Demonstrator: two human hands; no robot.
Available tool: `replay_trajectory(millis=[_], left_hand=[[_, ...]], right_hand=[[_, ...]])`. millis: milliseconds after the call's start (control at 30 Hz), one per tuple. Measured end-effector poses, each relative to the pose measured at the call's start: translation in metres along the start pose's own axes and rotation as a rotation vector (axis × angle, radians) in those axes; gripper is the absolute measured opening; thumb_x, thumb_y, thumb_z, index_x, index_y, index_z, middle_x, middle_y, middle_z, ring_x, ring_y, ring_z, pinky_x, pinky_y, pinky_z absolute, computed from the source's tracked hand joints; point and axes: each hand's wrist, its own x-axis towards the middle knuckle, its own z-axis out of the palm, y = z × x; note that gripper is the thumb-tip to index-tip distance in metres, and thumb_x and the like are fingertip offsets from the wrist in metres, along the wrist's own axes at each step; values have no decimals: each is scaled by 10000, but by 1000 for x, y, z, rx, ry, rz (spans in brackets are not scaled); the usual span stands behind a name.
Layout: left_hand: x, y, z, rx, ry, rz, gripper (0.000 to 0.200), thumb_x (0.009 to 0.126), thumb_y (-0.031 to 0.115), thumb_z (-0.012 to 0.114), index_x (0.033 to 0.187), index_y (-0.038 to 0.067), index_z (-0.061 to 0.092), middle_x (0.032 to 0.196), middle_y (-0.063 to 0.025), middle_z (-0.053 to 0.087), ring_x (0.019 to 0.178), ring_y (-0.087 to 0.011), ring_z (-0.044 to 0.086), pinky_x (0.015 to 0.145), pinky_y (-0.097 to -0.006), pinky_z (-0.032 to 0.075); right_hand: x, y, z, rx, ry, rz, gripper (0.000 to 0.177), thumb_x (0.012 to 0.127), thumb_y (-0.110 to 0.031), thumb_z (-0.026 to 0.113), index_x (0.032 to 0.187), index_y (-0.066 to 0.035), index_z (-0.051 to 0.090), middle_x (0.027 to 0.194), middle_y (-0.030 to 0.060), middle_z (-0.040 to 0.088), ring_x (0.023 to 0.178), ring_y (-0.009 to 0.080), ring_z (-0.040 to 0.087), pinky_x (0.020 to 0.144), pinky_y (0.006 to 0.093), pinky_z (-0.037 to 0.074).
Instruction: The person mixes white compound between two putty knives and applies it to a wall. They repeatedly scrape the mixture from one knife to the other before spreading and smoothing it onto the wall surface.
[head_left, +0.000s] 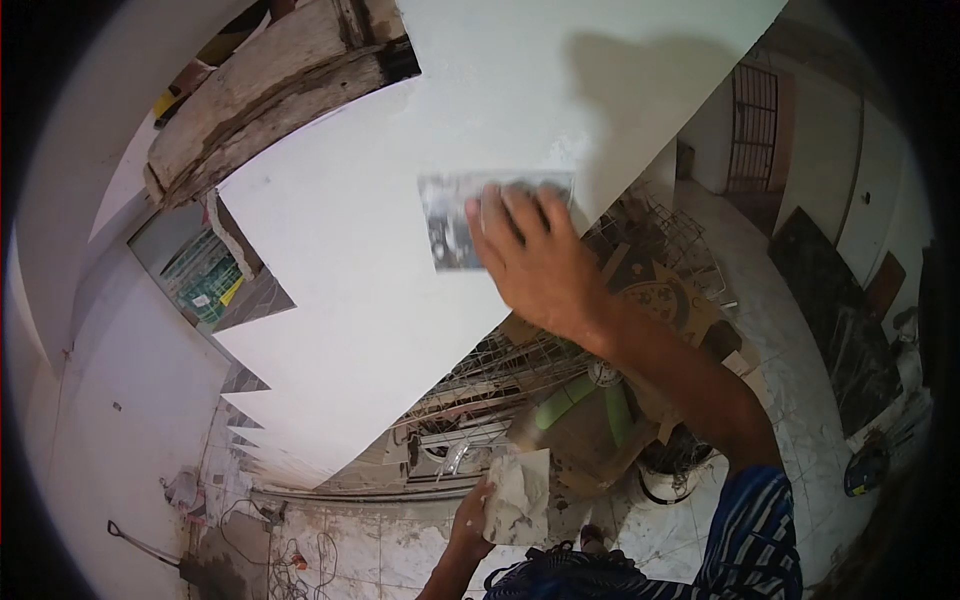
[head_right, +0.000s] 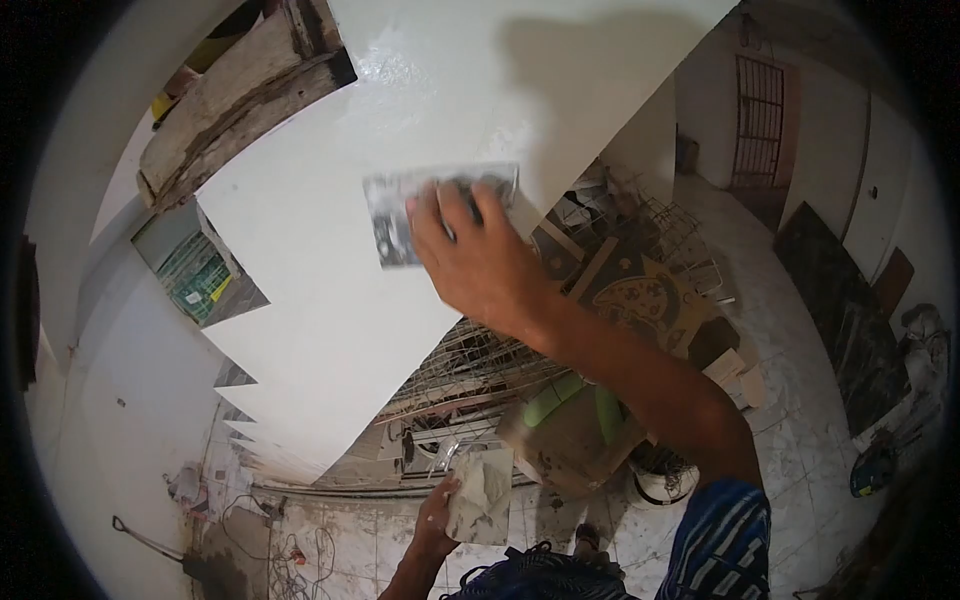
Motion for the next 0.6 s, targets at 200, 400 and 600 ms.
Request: replay_trajectory(millis=[200, 400, 600], left_hand=[[-6, 2, 3, 27, -12, 28, 526, 1007, 250, 450, 1478, 32, 372, 1374, -167, 547, 1224, -306, 593, 1020, -459, 507], [-9, -2, -3, 308, -77, 155, 541, 995, 232, 456, 1488, 32, 360, 1379, -178, 540, 1231, -311, 588, 1023, -454, 504], [-8, 2, 2, 8, 33, 23, 562, 988, 224, 471, 1498, 29, 338, 1385, -174, 533, 1236, -320, 582, 1030, -457, 496]], right_hand=[[-12, 3, -16, 242, 62, 52, 432, 891, -194, 593, 1254, 40, 611, 1177, 146, 584, 1123, 281, 528, 970, 462, 436], [37, 109, -5, -89, 378, 442, 410, 842, -115, 620, 1240, -25, 579, 1036, 117, 587, 984, 272, 574, 811, 413, 473], [66, 120, -10, -37, 245, 514, 475, 771, -3, 635, 1227, 69, 526, 1158, 216, 533, 1069, 346, 521, 911, 454, 438]])
